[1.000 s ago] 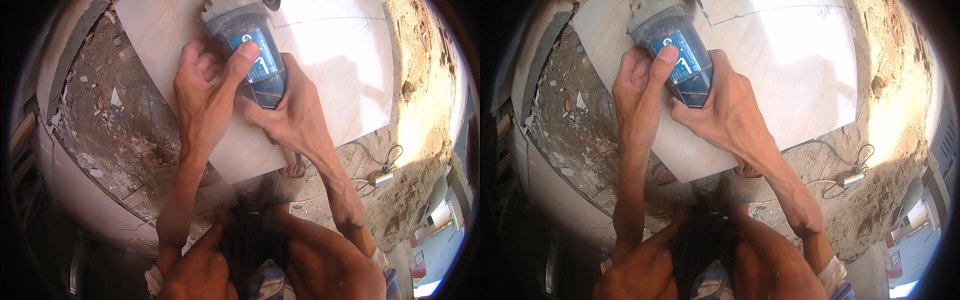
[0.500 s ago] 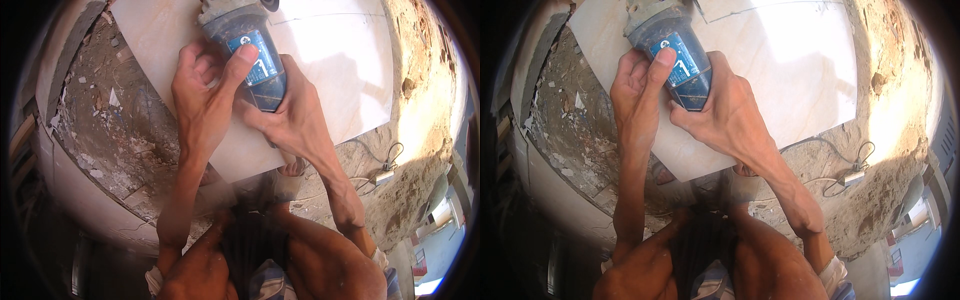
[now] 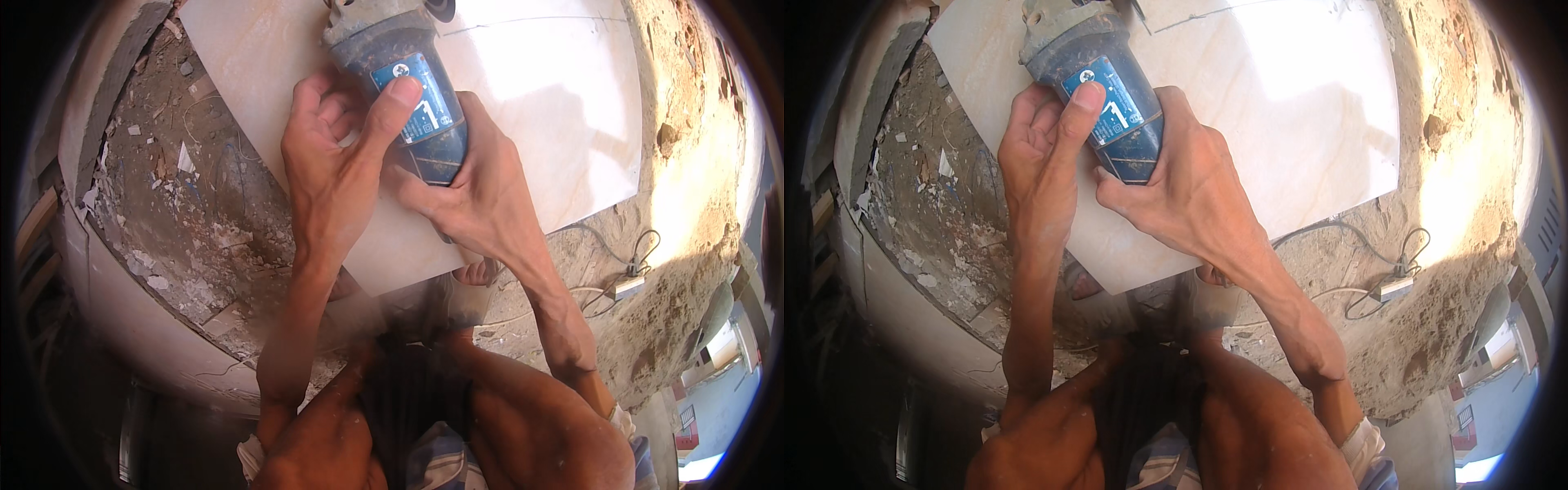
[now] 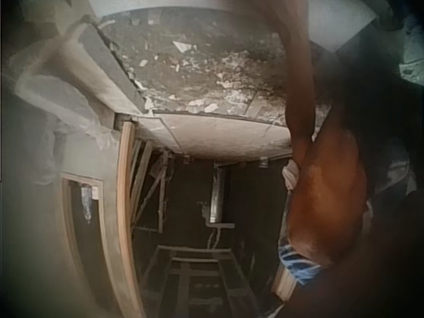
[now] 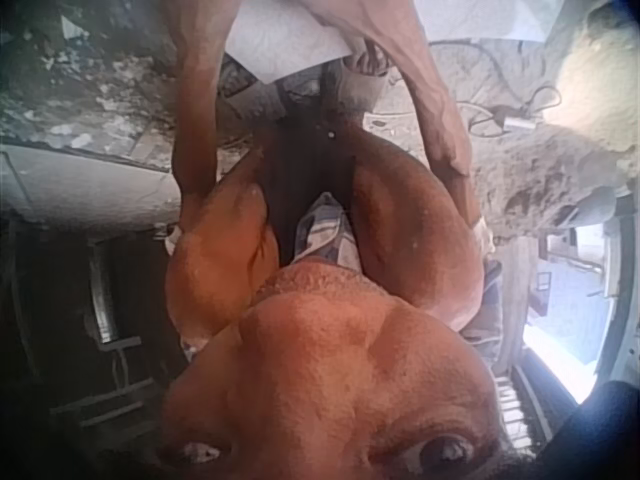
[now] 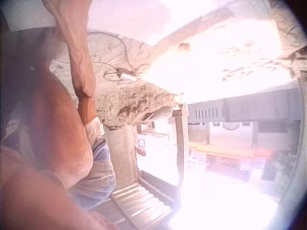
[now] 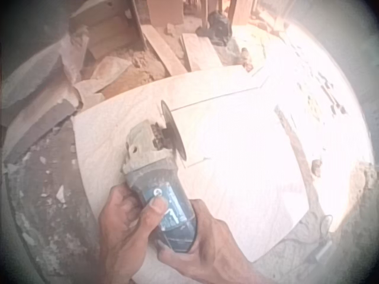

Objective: The person cuts a ceramic tile using an angle grinder while sitting on the floor, following a pre-marked line.

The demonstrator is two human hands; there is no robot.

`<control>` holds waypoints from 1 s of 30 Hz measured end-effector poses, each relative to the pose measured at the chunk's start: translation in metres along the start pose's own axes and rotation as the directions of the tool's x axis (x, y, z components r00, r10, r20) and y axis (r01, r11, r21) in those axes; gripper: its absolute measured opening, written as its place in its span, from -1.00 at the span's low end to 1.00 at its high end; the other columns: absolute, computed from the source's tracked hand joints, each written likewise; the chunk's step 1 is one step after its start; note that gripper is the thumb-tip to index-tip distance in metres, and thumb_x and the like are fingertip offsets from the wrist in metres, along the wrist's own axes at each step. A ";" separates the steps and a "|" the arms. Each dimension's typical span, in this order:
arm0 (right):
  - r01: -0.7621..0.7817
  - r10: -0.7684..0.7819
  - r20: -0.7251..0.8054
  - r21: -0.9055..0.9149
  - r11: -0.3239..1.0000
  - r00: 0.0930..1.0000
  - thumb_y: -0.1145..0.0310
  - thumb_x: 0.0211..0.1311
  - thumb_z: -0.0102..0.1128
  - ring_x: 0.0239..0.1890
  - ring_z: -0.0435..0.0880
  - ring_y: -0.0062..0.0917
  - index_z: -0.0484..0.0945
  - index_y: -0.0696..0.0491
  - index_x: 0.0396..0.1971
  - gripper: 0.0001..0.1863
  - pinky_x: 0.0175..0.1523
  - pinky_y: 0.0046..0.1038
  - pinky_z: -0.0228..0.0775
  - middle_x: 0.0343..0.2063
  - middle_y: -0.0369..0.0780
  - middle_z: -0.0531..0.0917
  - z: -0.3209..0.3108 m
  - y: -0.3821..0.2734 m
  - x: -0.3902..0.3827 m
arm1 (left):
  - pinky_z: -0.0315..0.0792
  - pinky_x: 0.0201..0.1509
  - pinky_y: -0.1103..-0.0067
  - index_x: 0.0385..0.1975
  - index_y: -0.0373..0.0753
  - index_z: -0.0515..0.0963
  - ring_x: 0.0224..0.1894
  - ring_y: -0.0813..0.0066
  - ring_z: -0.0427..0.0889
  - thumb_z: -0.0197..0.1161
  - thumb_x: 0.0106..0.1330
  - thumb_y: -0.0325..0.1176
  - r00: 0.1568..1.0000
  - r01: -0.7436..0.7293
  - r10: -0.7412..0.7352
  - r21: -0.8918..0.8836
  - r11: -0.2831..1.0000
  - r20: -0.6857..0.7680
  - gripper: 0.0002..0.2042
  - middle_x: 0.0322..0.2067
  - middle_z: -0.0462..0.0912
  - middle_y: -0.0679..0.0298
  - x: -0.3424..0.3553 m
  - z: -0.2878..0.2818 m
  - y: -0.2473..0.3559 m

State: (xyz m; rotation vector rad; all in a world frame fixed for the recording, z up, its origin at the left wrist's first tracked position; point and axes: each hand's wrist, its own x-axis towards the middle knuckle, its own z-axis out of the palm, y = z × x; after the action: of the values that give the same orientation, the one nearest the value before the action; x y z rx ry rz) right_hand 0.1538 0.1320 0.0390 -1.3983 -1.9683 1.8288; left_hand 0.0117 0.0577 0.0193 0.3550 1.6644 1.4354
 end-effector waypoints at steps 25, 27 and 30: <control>0.001 -0.001 0.022 0.011 1.000 1.000 0.27 0.09 0.52 -0.40 0.85 -0.17 0.44 0.37 0.04 -0.35 -0.26 -0.27 0.70 -0.45 0.09 0.75 -0.003 0.000 -0.006 | 0.66 0.08 0.49 0.36 -0.65 0.32 0.05 0.33 0.74 0.64 0.36 -0.05 1.000 0.022 -0.022 0.006 1.000 -0.002 -0.13 0.03 0.71 -0.04 -0.006 0.002 0.001; 0.004 -0.004 0.019 0.009 1.000 1.000 0.27 0.09 0.52 -0.40 0.85 -0.16 0.44 0.37 0.04 -0.35 -0.26 -0.27 0.70 -0.45 0.09 0.75 -0.003 0.000 -0.007 | 0.66 0.08 0.49 0.36 -0.65 0.32 0.05 0.33 0.74 0.64 0.36 -0.05 1.000 0.022 -0.022 0.007 1.000 -0.006 -0.13 0.03 0.71 -0.04 -0.007 0.002 0.001; 0.017 -0.017 0.009 0.010 1.000 1.000 0.26 0.09 0.52 -0.40 0.85 -0.15 0.44 0.36 0.03 -0.36 -0.26 -0.26 0.70 -0.45 0.10 0.75 -0.002 0.004 -0.009 | 0.66 0.08 0.49 0.36 -0.65 0.32 0.05 0.33 0.74 0.64 0.36 -0.05 0.999 0.032 -0.031 0.007 0.999 -0.012 -0.12 0.04 0.71 -0.04 -0.010 0.003 0.002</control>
State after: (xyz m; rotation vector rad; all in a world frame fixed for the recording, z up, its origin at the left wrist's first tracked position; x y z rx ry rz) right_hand 0.1620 0.1265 0.0406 -1.3689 -1.9661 1.8388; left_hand 0.0189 0.0533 0.0252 0.3233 1.6782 1.4112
